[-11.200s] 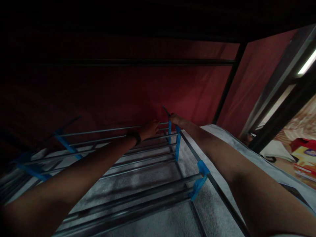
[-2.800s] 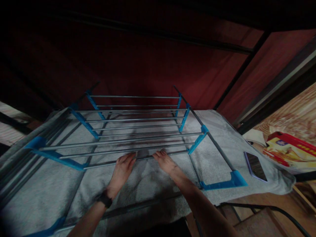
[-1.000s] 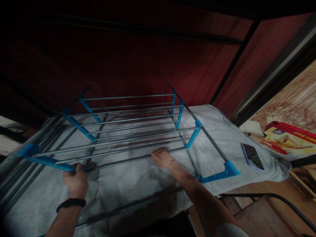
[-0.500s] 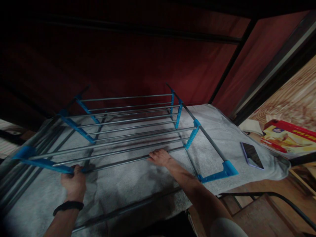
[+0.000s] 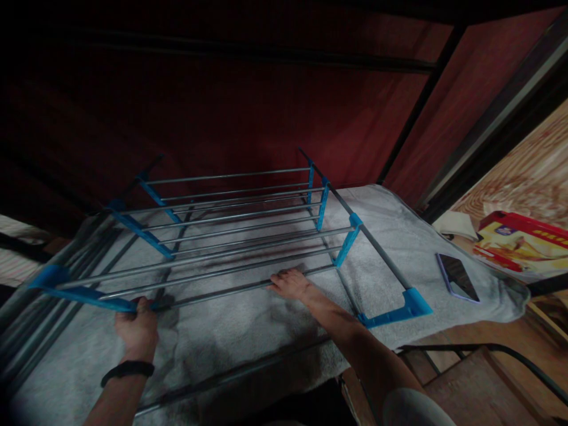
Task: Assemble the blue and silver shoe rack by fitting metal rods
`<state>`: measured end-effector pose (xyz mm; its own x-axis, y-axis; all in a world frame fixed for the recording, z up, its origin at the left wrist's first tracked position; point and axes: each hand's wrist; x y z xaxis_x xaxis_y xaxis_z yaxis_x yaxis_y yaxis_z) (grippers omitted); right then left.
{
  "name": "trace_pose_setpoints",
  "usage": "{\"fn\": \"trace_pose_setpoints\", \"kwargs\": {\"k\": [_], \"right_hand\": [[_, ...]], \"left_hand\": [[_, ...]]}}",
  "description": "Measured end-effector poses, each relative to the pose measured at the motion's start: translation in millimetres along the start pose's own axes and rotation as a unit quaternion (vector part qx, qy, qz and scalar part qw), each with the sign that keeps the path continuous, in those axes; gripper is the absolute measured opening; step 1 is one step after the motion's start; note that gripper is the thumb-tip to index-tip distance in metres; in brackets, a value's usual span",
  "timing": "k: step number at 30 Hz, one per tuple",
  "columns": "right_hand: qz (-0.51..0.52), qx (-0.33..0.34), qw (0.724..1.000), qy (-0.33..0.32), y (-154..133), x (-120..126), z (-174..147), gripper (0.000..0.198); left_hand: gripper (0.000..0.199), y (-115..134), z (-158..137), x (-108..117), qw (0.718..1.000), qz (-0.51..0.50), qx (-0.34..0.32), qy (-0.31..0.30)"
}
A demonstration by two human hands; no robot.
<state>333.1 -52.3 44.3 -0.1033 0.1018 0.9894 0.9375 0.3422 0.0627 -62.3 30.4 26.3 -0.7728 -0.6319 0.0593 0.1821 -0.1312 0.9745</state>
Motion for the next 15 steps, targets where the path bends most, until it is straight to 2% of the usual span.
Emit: {"fn": "trace_pose_setpoints", "kwargs": {"k": [11,15], "right_hand": [[-0.006,0.009,1.0,-0.014,3.1,3.6,-0.1,0.052],[-0.006,0.019,1.0,-0.001,5.7,1.7,-3.4,0.051]], "left_hand": [[0.018,-0.7,0.5,1.1,1.0,0.027,-0.012,0.005],[0.017,-5.2,2.2,1.0,0.999,0.038,-0.01,0.007]]}}
Point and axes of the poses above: each hand's wrist, its own z-axis towards the middle knuckle, its own x-axis out of the back of the hand, y = z × x, and after that the axes turned 9 degrees about -z, right-handed
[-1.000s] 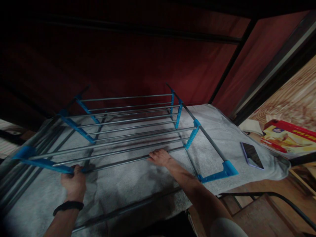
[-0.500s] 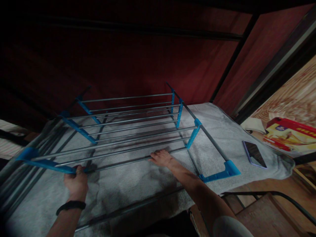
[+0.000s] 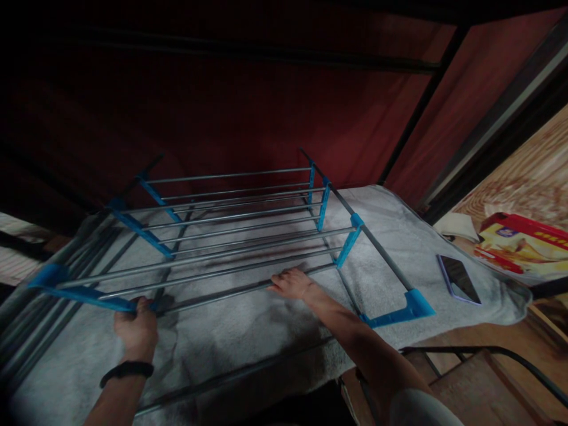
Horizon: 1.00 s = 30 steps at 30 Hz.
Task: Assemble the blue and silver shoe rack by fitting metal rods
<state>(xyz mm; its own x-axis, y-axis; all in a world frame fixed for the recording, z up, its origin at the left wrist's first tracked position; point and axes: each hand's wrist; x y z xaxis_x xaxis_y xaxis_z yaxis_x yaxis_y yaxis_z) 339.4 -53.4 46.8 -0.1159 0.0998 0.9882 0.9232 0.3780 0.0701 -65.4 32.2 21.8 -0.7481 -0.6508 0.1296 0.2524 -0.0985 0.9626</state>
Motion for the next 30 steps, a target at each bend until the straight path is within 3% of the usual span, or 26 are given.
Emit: {"fn": "trace_pose_setpoints", "kwargs": {"k": [17,26,30], "right_hand": [[-0.006,-0.018,1.0,-0.013,5,1,-5,0.046],[-0.001,-0.024,1.0,0.009,6,-5,-3,0.043],[-0.003,-0.023,0.999,0.046,7,-13,-4,0.035]], "left_hand": [[0.014,19,-6,1,1.0,-0.016,-0.007,-0.017],[0.015,10,-1,1,1.0,-0.005,0.003,-0.016],[0.016,19,-11,5,0.999,-0.011,0.045,-0.008]]}}
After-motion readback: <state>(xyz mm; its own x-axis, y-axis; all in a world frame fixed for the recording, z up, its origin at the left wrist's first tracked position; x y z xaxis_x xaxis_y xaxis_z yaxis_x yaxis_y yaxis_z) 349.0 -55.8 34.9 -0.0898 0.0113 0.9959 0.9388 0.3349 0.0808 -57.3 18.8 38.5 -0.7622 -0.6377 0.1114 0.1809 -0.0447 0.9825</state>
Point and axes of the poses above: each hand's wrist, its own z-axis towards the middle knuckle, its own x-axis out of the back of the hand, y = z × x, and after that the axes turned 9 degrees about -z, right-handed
